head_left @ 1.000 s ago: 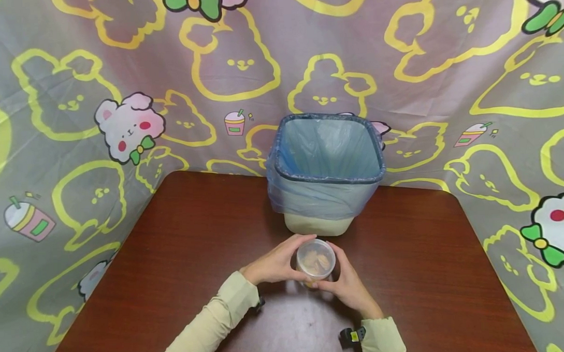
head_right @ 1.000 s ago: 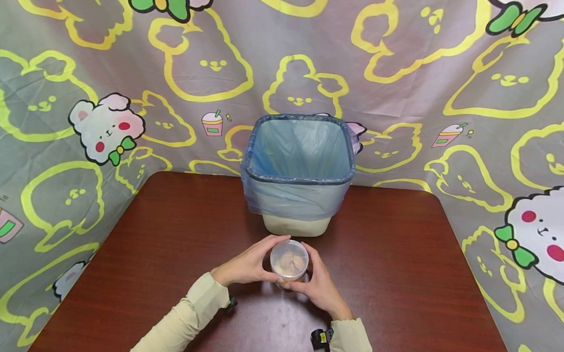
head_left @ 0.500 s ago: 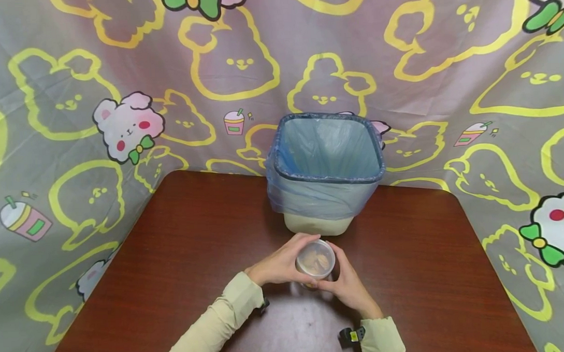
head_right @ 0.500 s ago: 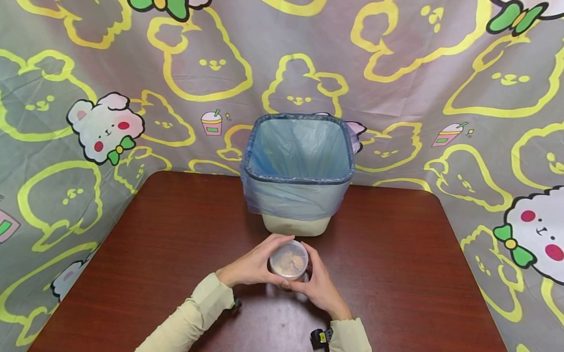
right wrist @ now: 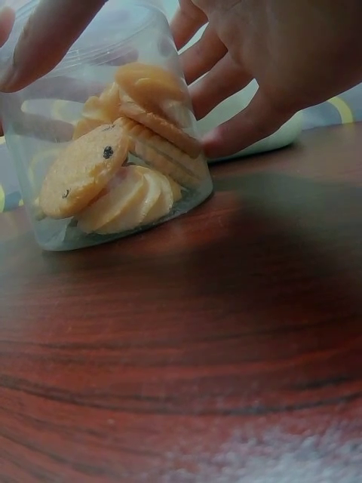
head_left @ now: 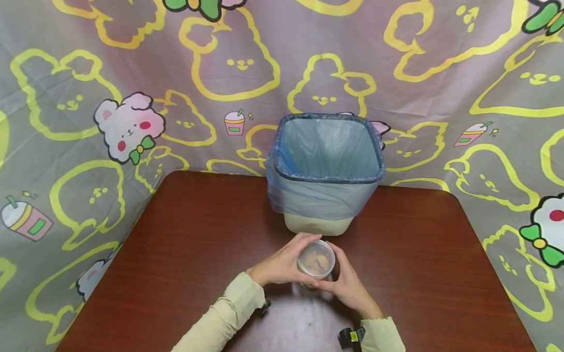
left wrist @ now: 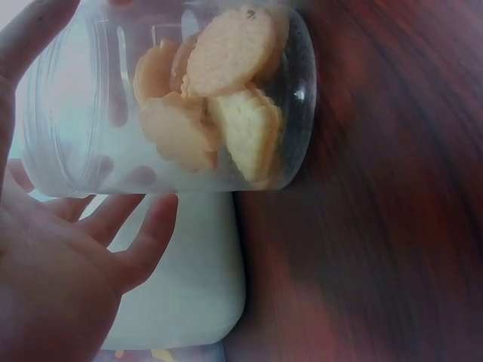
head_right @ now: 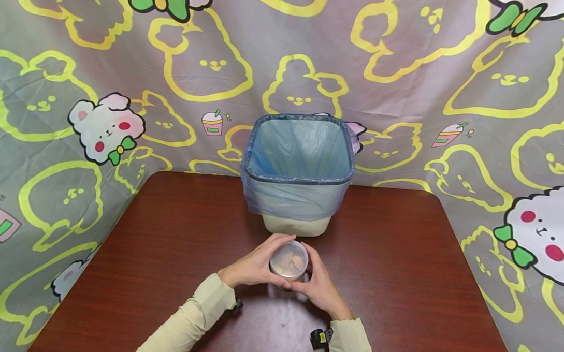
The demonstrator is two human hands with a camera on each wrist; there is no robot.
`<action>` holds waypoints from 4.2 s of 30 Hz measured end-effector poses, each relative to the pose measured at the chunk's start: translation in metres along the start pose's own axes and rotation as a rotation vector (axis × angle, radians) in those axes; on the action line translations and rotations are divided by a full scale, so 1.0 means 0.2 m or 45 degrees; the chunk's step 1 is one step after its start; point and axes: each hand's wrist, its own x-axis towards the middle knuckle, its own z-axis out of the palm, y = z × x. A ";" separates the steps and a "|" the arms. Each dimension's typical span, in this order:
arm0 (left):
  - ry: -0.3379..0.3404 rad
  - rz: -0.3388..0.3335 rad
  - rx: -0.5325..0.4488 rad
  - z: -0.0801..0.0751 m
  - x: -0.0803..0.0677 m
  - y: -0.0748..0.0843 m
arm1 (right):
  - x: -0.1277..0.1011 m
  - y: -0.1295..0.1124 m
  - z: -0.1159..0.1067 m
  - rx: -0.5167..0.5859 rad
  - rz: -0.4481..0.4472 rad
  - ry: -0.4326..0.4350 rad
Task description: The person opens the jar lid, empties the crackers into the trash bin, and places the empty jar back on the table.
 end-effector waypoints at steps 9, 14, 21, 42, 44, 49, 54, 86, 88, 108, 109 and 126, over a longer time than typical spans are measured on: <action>0.011 0.017 0.008 0.01 0.01 -0.01 | 0.00 -0.01 0.00 -0.055 0.029 0.004; 0.009 0.011 0.021 0.01 0.00 0.00 | 0.00 0.01 -0.01 -0.096 0.050 0.006; -0.012 0.006 -0.007 0.00 0.00 0.00 | -0.01 0.01 -0.01 -0.100 0.041 0.007; -0.023 0.021 -0.006 -0.01 -0.01 -0.01 | 0.00 0.01 -0.01 -0.035 0.054 -0.007; -0.017 0.034 -0.002 -0.01 -0.01 -0.01 | 0.00 0.01 -0.01 -0.025 0.052 -0.007; -0.008 0.041 0.006 -0.03 -0.03 -0.02 | 0.00 0.02 -0.01 -0.052 0.071 0.006; -0.004 0.049 0.027 -0.04 -0.05 -0.03 | 0.00 0.02 -0.01 0.003 0.076 -0.006; 0.041 0.015 -0.040 -0.10 -0.11 -0.05 | 0.00 0.01 -0.01 0.043 0.038 -0.008; 0.043 0.018 -0.043 -0.09 -0.11 -0.05 | 0.00 0.01 -0.01 0.032 0.048 -0.005; 0.001 -0.010 -0.090 -0.08 -0.07 -0.05 | 0.00 0.01 0.00 0.090 0.024 -0.026; 0.002 -0.003 -0.071 -0.08 -0.07 -0.05 | 0.00 0.01 0.00 0.093 0.028 -0.029; 0.021 0.046 -0.040 -0.01 -0.01 -0.02 | 0.00 0.02 0.00 0.127 0.043 -0.035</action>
